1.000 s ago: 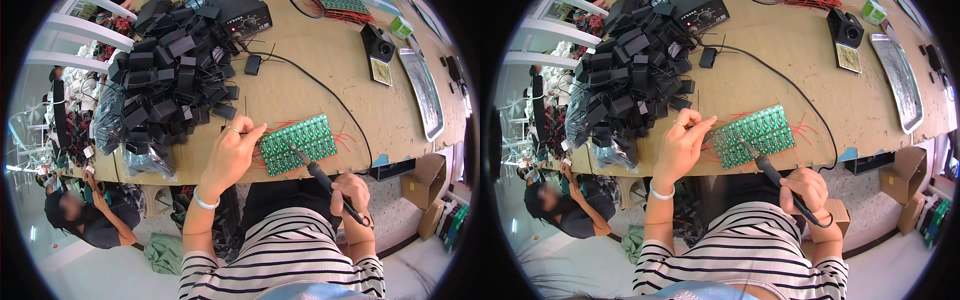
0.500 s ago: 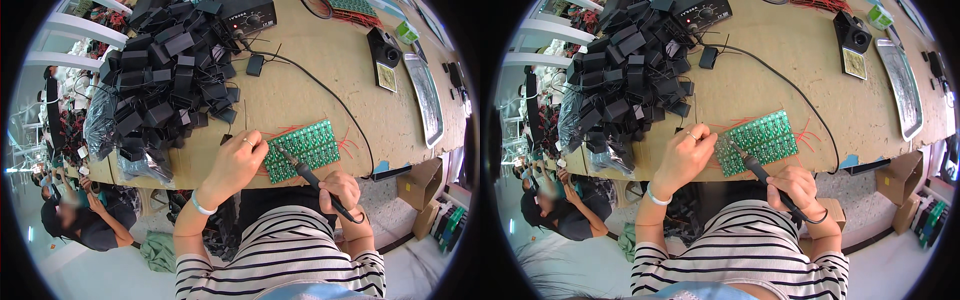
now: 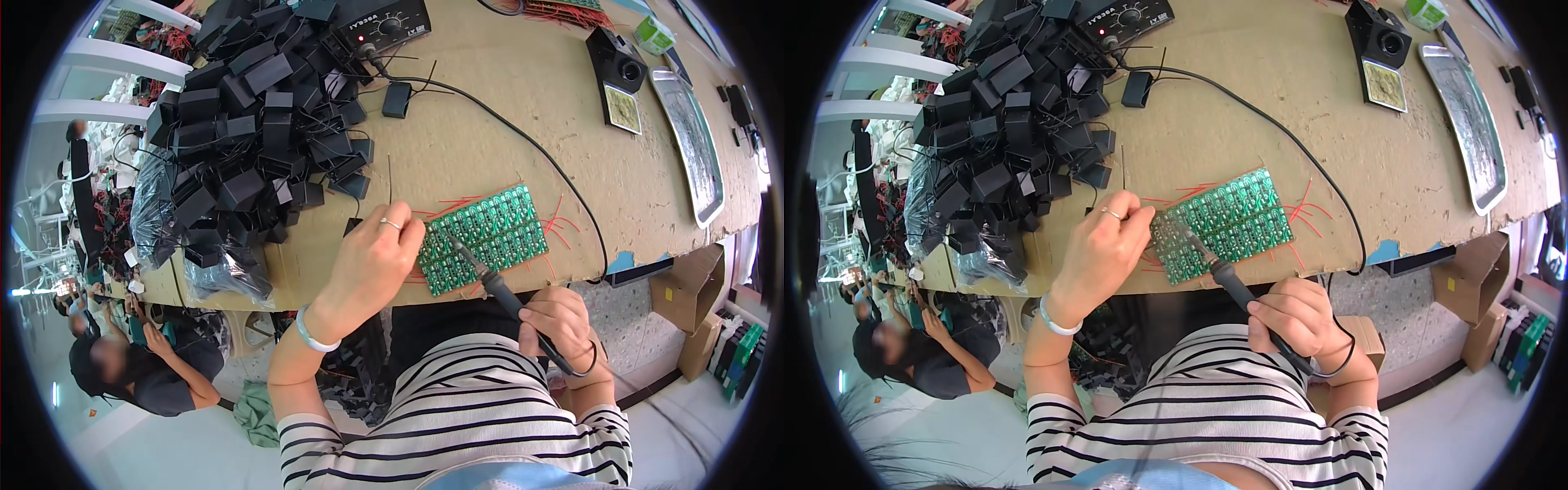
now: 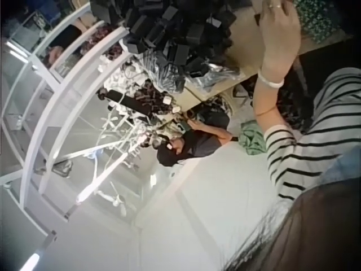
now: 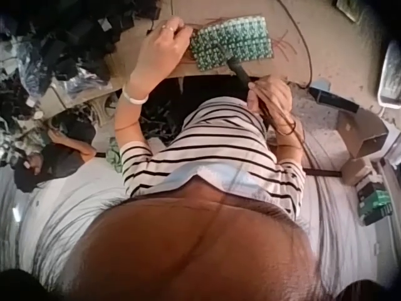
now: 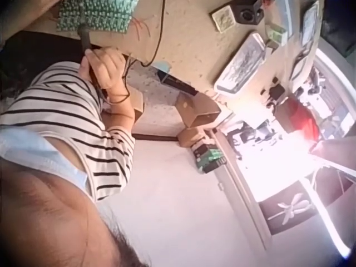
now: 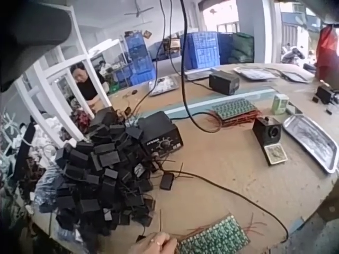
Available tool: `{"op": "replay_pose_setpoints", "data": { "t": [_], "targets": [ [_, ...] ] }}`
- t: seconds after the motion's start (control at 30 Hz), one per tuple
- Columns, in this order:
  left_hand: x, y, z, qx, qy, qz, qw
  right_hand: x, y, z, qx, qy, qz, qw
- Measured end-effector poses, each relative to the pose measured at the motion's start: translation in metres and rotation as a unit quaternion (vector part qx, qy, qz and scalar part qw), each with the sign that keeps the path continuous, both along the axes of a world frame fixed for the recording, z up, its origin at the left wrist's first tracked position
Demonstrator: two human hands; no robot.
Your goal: Soldering components onto a green circuit board using a soldering iron.
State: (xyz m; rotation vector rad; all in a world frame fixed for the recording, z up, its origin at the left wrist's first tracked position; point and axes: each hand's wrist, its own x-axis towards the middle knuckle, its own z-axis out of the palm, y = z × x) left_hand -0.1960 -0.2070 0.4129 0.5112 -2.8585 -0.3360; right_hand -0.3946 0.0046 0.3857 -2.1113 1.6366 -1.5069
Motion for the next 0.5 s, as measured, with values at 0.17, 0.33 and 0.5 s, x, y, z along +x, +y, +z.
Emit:
{"op": "replay_pose_setpoints", "data": {
  "t": [0.17,0.33,0.5],
  "targets": [
    [-0.002,0.003,0.005,0.057,0.05,0.042,0.996,-0.004,0.011,0.0,0.01,-0.026,-0.038,0.999],
    [0.001,0.009,-0.007,0.05,0.046,0.046,0.997,0.002,0.002,0.001,0.005,-0.028,-0.023,0.999],
    [-0.004,0.012,-0.013,0.039,0.057,0.059,0.996,0.006,-0.007,-0.01,0.0,-0.031,-0.003,1.0]
  ]
}}
